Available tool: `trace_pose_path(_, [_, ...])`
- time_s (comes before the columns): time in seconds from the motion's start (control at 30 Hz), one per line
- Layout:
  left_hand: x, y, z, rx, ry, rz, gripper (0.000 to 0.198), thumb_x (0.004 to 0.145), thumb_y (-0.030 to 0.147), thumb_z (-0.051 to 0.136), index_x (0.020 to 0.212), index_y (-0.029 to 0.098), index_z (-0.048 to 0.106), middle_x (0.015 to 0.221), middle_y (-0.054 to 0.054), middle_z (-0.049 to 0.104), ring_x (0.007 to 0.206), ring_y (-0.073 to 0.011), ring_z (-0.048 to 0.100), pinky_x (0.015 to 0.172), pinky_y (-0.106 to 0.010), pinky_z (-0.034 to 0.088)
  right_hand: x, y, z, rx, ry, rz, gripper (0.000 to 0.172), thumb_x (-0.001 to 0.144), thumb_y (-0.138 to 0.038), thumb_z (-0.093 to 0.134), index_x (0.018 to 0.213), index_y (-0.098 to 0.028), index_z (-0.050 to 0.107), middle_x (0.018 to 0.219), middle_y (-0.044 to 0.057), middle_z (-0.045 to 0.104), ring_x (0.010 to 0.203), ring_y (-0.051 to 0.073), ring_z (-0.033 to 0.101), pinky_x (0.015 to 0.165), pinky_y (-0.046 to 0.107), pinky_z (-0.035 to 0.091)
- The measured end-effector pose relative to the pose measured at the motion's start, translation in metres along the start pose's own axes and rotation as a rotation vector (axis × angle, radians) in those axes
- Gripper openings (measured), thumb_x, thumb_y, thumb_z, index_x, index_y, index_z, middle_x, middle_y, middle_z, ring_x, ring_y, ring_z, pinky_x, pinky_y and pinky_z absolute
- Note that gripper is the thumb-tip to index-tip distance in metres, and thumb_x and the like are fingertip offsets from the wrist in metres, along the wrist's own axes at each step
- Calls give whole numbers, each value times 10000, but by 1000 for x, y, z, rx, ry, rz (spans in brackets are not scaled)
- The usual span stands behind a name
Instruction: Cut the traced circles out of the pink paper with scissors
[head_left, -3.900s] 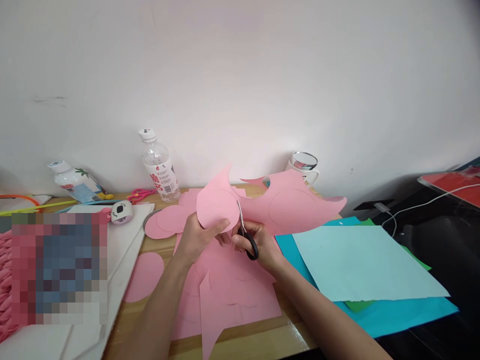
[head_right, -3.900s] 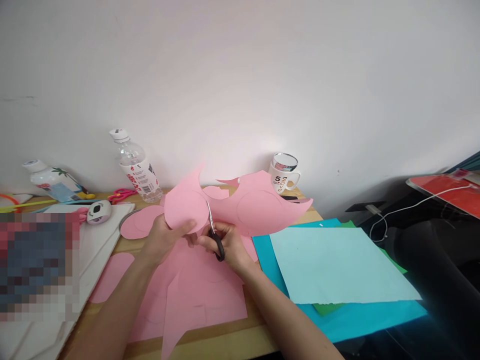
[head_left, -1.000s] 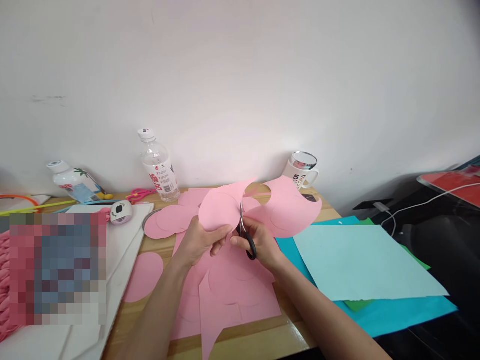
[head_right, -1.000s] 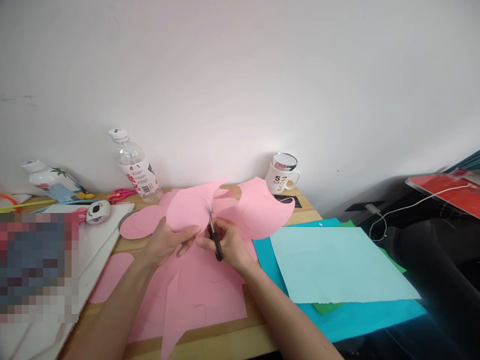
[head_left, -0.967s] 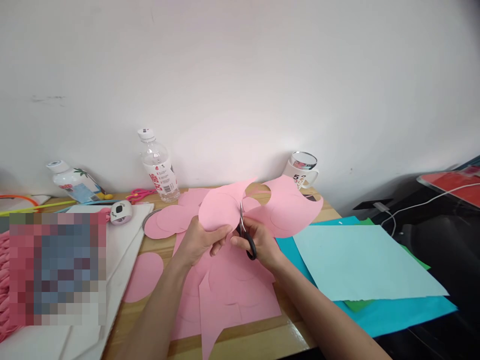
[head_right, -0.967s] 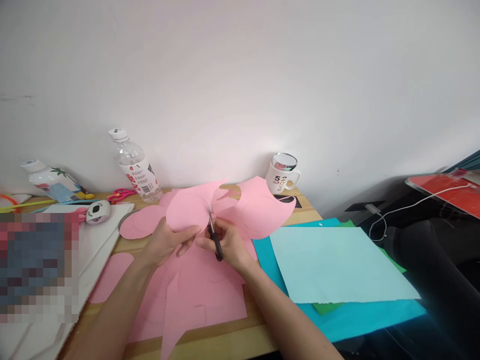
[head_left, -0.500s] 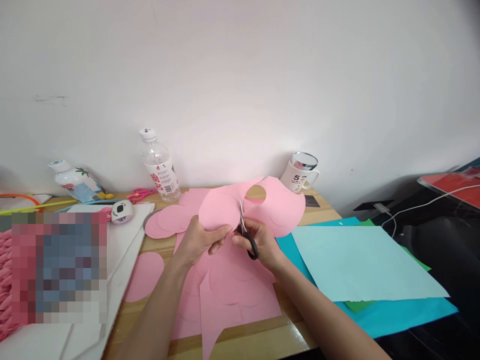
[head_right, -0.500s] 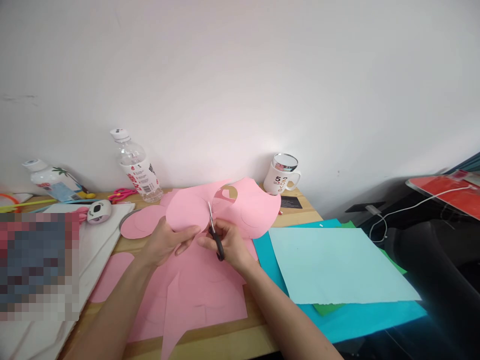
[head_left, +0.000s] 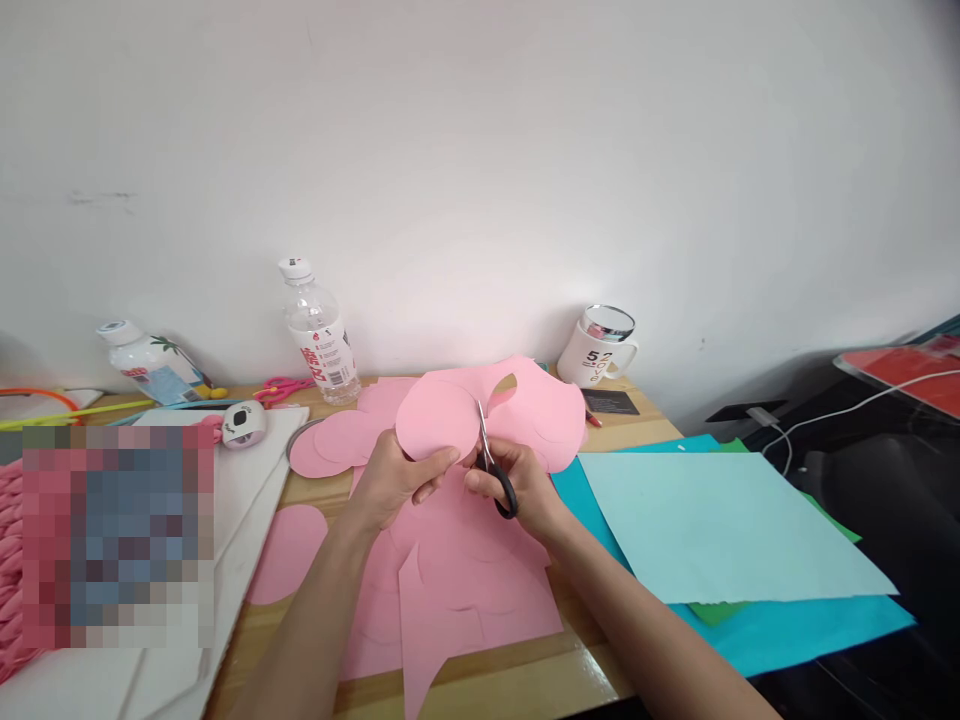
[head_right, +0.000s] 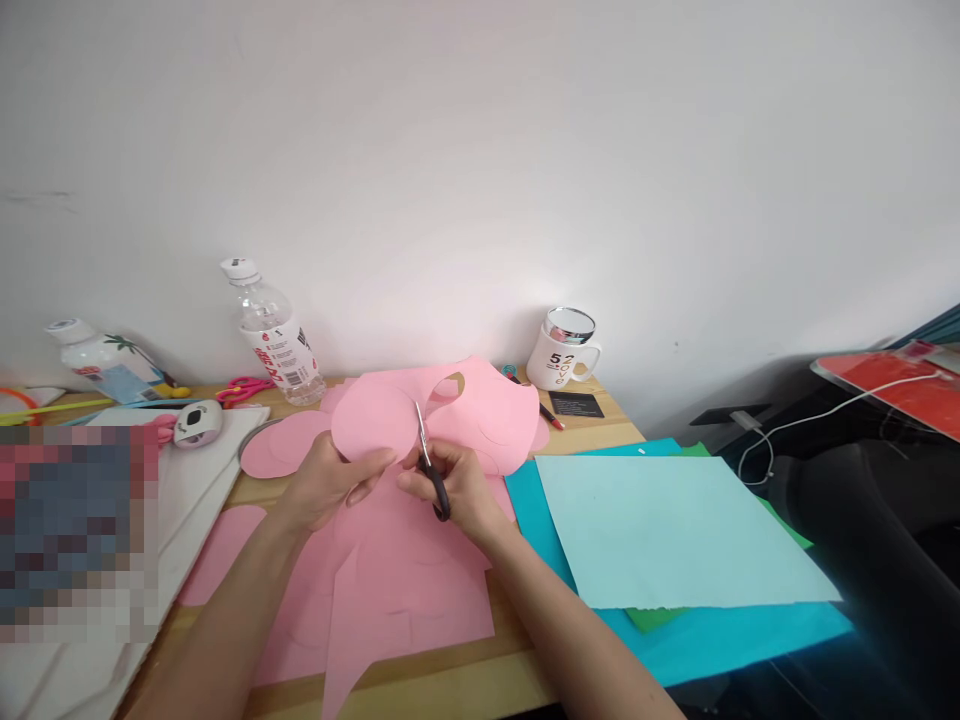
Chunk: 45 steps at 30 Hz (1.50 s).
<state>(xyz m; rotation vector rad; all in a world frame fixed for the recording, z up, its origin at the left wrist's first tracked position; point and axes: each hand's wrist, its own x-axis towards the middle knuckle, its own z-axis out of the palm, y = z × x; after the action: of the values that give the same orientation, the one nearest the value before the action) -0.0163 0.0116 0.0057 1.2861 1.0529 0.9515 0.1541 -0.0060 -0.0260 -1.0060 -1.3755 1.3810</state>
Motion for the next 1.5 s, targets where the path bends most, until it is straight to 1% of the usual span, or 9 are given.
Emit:
trace_pose_path(0.3, [-1,1,0,-19,16,-15,274,674,324,717,567,153,531,388,69,420,352,-51,331,358,-215,241,1,-4,1,8,-19,-8,391,638,-523,763,683,-187,569,537,-42,451,514,103,353,482,246,290])
trace_pose_path(0.47, [-2,4,1,-48,-59,-2,327,693,358,699,496,141,556,428,10,529,333,-88,449,366,-245,350,0,-5,1,-2,-31,-12,392,673,-537,730,649,-188,553,532,-37,463,503,102,368,471,243,301])
trace_pose_path(0.6, [-2,6,3,-71,-68,0,335,704,374,697,507,130,578,463,-5,566,324,-93,470,371,-252,368,0,-4,1,-6,-32,-20,386,700,-528,713,639,-183,551,529,-31,478,495,103,386,469,244,303])
trace_pose_path(0.73, [-1,1,4,-42,-24,23,349,725,338,694,483,147,531,407,32,496,327,-61,410,396,-238,351,-1,-6,2,-12,-37,-5,393,692,-524,722,627,-184,536,527,-32,472,494,102,380,467,243,295])
trace_pose_path(0.9, [-1,-1,5,-16,12,-1,244,696,313,705,581,149,566,393,60,446,343,-52,346,358,-217,269,0,-7,3,-2,-7,8,420,631,-550,753,692,-189,547,566,-44,452,524,102,369,487,241,301])
trace_pose_path(1.0, [-2,2,5,-15,13,-14,217,661,293,730,621,149,572,400,75,416,352,-44,310,344,-206,237,2,-6,1,4,2,-34,447,602,-548,774,660,-195,505,600,-44,432,548,102,358,498,239,304])
trace_pose_path(1.07, [-2,3,5,-9,16,-19,242,649,290,739,589,151,550,399,75,400,355,-40,298,337,-204,218,2,-5,0,2,-2,-43,449,606,-542,775,656,-199,489,600,-45,423,550,104,358,496,241,304])
trace_pose_path(1.2, [-2,2,4,-12,-2,-39,278,655,295,739,549,150,527,409,71,385,362,-34,292,339,-205,201,2,-4,0,-1,-9,-48,434,625,-530,768,668,-198,493,608,-44,421,554,106,357,500,243,301])
trace_pose_path(1.5, [-1,1,2,-62,-8,-55,254,653,271,741,594,143,529,422,84,370,362,-23,273,342,-198,183,2,-2,-1,22,-4,-39,419,621,-507,780,685,-192,511,618,-47,406,561,105,341,515,247,290])
